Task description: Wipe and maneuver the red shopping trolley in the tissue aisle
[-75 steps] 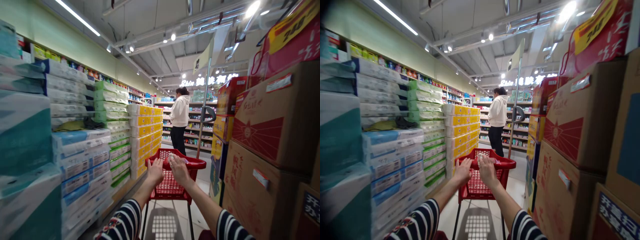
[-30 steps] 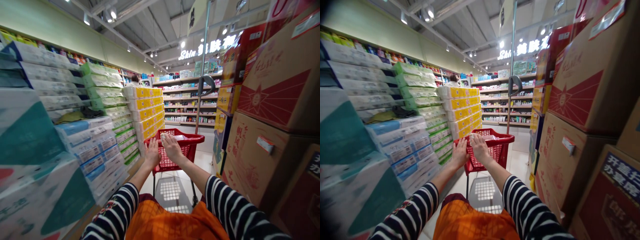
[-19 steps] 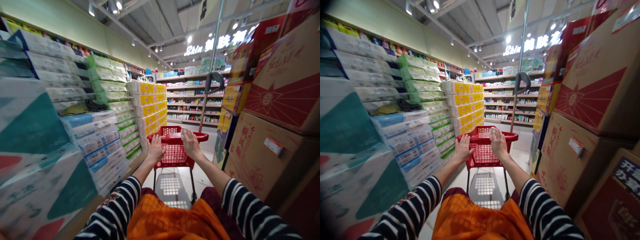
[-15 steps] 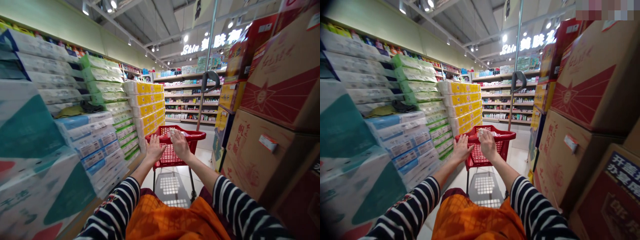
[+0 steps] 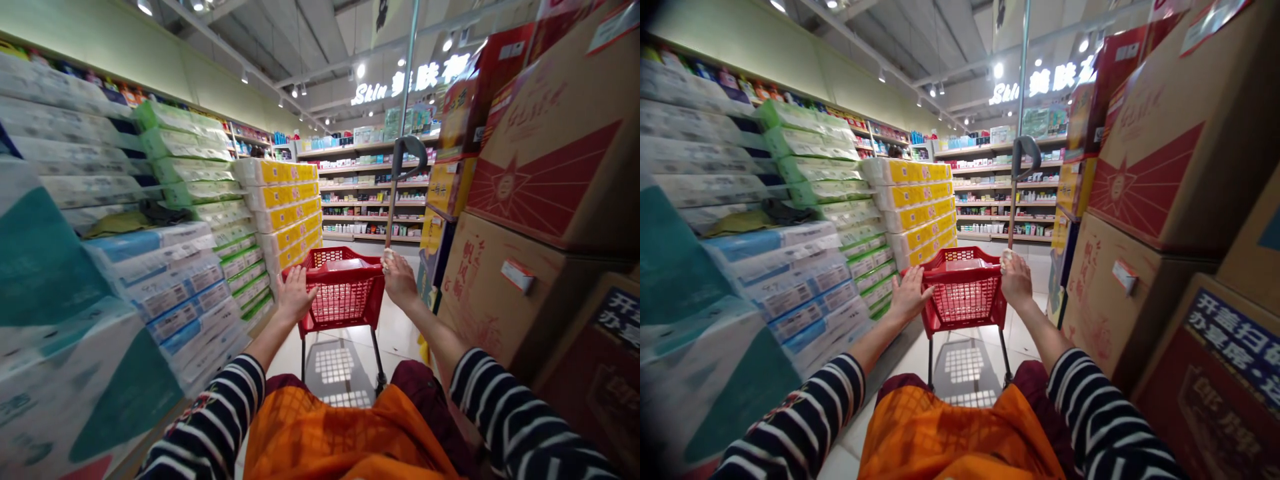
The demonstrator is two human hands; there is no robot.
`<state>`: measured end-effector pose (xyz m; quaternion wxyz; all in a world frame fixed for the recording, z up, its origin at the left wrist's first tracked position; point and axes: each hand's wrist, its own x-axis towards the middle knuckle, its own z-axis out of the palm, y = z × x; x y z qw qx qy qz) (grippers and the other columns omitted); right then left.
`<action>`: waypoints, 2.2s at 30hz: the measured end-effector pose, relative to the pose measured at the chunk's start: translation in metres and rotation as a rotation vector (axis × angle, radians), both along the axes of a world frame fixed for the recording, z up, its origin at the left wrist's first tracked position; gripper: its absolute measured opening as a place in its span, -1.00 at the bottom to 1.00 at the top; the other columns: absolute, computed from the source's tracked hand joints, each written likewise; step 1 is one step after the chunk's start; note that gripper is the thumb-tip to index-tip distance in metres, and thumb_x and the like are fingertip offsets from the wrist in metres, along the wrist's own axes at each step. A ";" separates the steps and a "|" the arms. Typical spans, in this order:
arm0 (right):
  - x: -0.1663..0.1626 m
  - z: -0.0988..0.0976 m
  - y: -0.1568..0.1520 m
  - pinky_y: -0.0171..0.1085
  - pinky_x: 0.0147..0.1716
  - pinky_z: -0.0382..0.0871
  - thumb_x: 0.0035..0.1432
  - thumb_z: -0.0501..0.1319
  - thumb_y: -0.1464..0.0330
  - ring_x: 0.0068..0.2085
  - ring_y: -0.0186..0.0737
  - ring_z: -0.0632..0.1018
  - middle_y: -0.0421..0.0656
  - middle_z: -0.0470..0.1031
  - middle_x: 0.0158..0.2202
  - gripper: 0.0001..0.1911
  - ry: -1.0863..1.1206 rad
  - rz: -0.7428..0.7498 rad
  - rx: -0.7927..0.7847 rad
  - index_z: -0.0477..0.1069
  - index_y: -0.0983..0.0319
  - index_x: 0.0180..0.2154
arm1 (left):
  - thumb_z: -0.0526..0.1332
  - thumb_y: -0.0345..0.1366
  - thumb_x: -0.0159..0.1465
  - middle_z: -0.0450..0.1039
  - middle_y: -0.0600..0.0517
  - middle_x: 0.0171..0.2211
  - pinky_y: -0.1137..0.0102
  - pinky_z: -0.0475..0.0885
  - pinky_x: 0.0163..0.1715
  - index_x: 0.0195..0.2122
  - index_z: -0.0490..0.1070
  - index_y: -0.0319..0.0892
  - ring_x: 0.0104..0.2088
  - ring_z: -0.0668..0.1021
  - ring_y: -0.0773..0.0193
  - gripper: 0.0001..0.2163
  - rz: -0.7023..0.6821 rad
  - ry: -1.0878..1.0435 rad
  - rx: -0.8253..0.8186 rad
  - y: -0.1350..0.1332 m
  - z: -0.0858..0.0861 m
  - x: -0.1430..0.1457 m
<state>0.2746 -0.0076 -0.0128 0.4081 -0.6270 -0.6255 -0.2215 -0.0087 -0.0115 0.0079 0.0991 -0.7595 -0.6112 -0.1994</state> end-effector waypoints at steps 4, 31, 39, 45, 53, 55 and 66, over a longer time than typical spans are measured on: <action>-0.014 0.003 0.002 -0.02 0.11 0.17 0.21 -0.08 0.45 0.12 -0.02 0.30 0.07 0.31 0.10 -0.59 -0.027 0.075 0.010 0.38 0.35 0.01 | -0.07 -0.09 0.27 -0.02 -0.14 0.28 -0.07 -0.12 0.21 0.23 0.05 -0.28 0.28 0.05 0.09 -0.45 0.040 -0.011 -0.008 0.007 0.000 -0.007; -0.059 0.016 0.001 -0.05 0.15 0.14 0.26 -0.07 0.36 0.16 -0.10 0.27 -0.02 0.26 0.16 -0.61 0.021 0.384 -0.068 0.38 0.27 0.01 | 0.03 -0.15 0.23 0.19 -0.15 0.20 0.09 0.04 0.20 0.18 0.13 -0.26 0.20 0.22 0.09 -0.48 -0.087 -0.109 0.045 -0.014 -0.002 0.020; -0.102 0.017 -0.013 -0.06 0.16 0.12 0.24 -0.06 0.40 0.14 -0.13 0.29 -0.03 0.32 0.12 -0.62 -0.101 0.539 -0.027 0.40 0.26 -0.01 | -0.06 -0.19 0.28 0.13 -0.08 0.23 -0.03 -0.03 0.20 0.20 0.09 -0.18 0.22 0.20 0.15 -0.54 -0.072 -0.180 -0.031 -0.011 -0.013 0.016; -0.056 0.015 -0.003 0.00 0.15 0.13 0.25 -0.07 0.34 0.15 -0.08 0.29 -0.02 0.30 0.14 -0.60 0.057 0.394 -0.024 0.40 0.25 0.00 | -0.05 -0.19 0.29 0.21 -0.06 0.19 -0.05 -0.07 0.21 0.17 0.15 -0.12 0.20 0.24 0.15 -0.58 -0.138 -0.119 0.013 -0.027 -0.009 0.032; -0.058 0.025 -0.028 -0.15 0.12 0.23 0.23 -0.05 0.37 0.08 -0.19 0.39 -0.06 0.38 0.07 -0.62 0.151 0.564 -0.062 0.44 0.22 -0.05 | -0.09 -0.15 0.32 0.22 0.00 0.19 -0.01 -0.04 0.21 0.15 0.16 -0.06 0.20 0.22 0.22 -0.61 -0.247 -0.161 -0.043 -0.025 -0.008 0.054; -0.066 0.027 -0.037 -0.15 0.10 0.25 0.23 -0.06 0.37 0.07 -0.20 0.39 -0.08 0.39 0.06 -0.62 0.121 0.593 -0.052 0.43 0.20 -0.04 | -0.11 -0.12 0.33 0.17 -0.02 0.22 -0.02 -0.02 0.20 0.17 0.12 -0.07 0.22 0.19 0.21 -0.59 -0.234 -0.169 -0.081 -0.023 -0.009 0.059; -0.021 0.022 -0.020 -0.11 0.10 0.26 0.17 -0.04 0.38 0.06 -0.11 0.41 -0.03 0.40 0.04 -0.61 0.233 0.320 -0.032 0.44 0.27 -0.05 | -0.06 -0.06 0.29 0.32 -0.05 0.12 0.04 0.08 0.15 0.08 0.28 -0.13 0.13 0.32 0.16 -0.58 -0.203 -0.253 -0.029 -0.041 0.005 0.107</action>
